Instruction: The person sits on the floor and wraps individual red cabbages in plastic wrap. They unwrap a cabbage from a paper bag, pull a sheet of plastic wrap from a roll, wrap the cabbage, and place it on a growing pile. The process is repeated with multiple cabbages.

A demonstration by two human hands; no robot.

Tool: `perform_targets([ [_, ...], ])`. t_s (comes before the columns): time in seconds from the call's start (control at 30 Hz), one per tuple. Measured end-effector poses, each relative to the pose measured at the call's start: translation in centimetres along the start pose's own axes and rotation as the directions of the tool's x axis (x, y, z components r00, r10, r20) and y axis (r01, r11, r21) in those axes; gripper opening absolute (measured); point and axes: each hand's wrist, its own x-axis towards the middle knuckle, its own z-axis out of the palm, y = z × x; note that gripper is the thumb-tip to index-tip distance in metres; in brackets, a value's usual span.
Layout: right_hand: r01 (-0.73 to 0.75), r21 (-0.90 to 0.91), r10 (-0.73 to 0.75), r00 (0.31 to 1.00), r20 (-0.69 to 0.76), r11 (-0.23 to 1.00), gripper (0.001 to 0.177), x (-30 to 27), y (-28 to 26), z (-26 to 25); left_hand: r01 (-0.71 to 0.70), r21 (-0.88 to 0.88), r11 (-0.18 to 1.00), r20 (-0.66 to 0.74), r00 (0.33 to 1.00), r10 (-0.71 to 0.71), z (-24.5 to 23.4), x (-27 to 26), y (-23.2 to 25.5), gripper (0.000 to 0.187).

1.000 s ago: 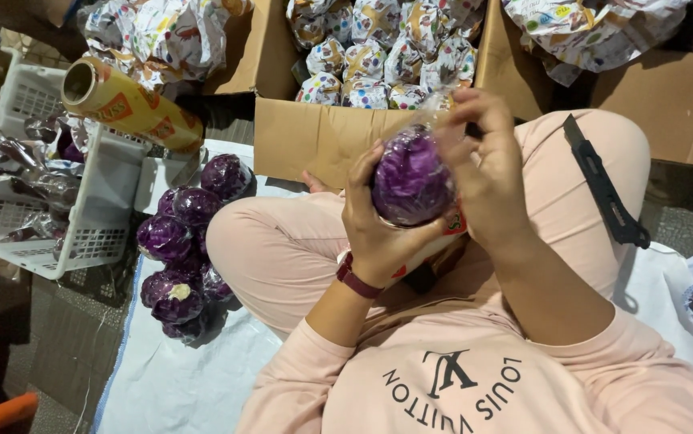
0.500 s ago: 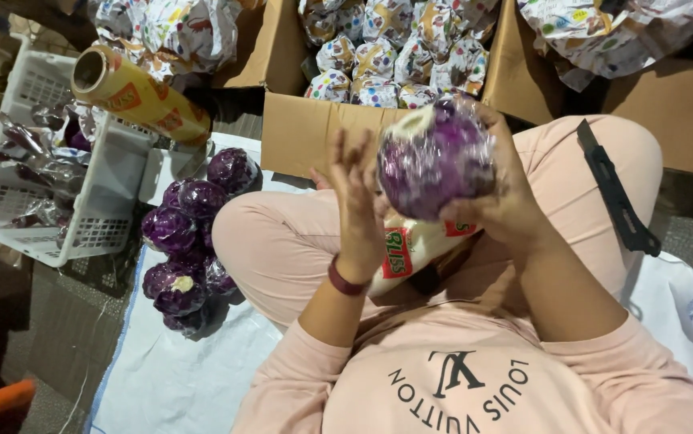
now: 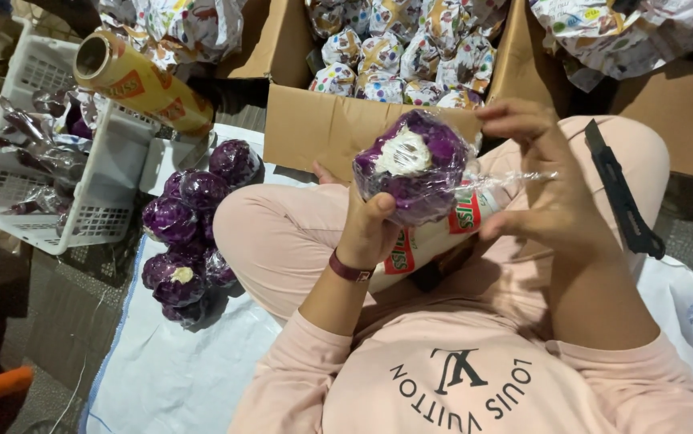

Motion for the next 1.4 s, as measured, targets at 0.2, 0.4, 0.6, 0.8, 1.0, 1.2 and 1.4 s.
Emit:
perform_targets([
  [0.2, -0.094, 0.119, 0.131, 0.924, -0.358, 0.988, 0.048, -1.1, -1.2, -0.6, -0.181, 0.326, 0.928, -0.030, 0.979, 0.201, 2.2, -0.1, 2.3, 0.102],
  [0.4, -0.315, -0.156, 0.293, 0.944, -0.149, 0.936, 0.022, 0.3, -3.8, -1.0, -0.152, 0.783, 0.603, 0.003, 0.971, 0.241, 3.1, -0.3, 4.1, 0.094],
  [0.6, -0.346, -0.231, 0.350, 0.937, -0.025, 0.909, 0.016, 0.4, -3.9, -0.8, -0.211, 0.735, 0.644, 0.048, 0.964, 0.261, 3.1, -0.4, 4.2, 0.096],
  [0.8, -0.335, -0.056, 0.336, 0.942, 0.007, 0.940, 0.011, 0.2, -4.2, -0.2, -0.220, 0.722, 0.656, 0.055, 0.963, 0.262, 2.7, -0.4, 3.8, 0.095],
  [1.0, -0.091, 0.032, 0.095, 0.984, -0.153, 0.995, 0.018, -0.3, -2.7, 1.8, -0.212, 0.596, 0.775, 0.032, 0.970, 0.241, 2.9, -0.3, 3.0, 0.090],
  [1.2, 0.138, 0.111, -0.086, 0.920, -0.383, 0.984, 0.024, 0.2, 0.0, 4.1, -0.194, 0.439, 0.877, 0.021, 0.978, 0.206, 2.0, -0.2, 1.6, 0.088],
  [1.4, 0.397, -0.201, -0.441, 0.731, -0.521, 0.895, 0.028, 0.9, 2.2, 4.6, -0.225, 0.250, 0.942, 0.042, 0.974, 0.222, 0.4, 0.0, 0.5, 0.106],
])
